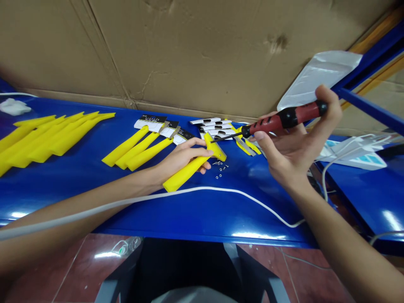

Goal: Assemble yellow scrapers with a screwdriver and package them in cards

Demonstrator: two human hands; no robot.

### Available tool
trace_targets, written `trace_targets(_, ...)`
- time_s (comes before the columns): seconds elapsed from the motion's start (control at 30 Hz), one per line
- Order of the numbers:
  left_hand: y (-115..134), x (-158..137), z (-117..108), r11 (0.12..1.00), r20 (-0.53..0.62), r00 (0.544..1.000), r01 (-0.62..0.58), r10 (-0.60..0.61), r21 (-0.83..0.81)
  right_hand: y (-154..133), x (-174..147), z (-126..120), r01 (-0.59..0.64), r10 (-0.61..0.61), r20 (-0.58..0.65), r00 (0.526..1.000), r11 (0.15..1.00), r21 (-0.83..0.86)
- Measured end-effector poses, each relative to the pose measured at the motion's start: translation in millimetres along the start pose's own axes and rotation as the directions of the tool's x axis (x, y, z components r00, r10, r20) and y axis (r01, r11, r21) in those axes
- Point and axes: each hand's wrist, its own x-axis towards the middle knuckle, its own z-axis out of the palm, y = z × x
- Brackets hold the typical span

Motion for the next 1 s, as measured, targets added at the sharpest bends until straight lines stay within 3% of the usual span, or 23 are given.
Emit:
trace_targets(0.17, 2.0, -3.3, 2.5, 0.999, 0.007, 1.000, -0.011, 0.011, 0.031, 0.3, -1.8, -1.5, -0.073, 0.071, -0.036, 0.997, 0.996, -0.059)
trace_targets(0.43, 2.2, -2.6, 1.8, 0.999, -0.003, 1.000, -0.009, 0.009, 0.053, 1.0, -4.0, 2.0, -0.086, 0.085, 0.072, 0.994, 0.996, 0.018)
trace_targets(0.8, 0.7, -2.9, 1.1, 0.998, -0.002, 1.000, -0.015, 0.015, 0.054, 4.8, -1.2, -1.9, 0.044, -0.045, -0.015, 0.999, 0.996, -0.078)
trace_targets(1.0, -0.8, -0.2, -0.3, 1.000, 0.008, 1.000, -0.004, 0.003, 0.029, 6.0, -1.5, 1.0, 0.023, -0.026, 0.090, 0.996, 0.999, 0.031)
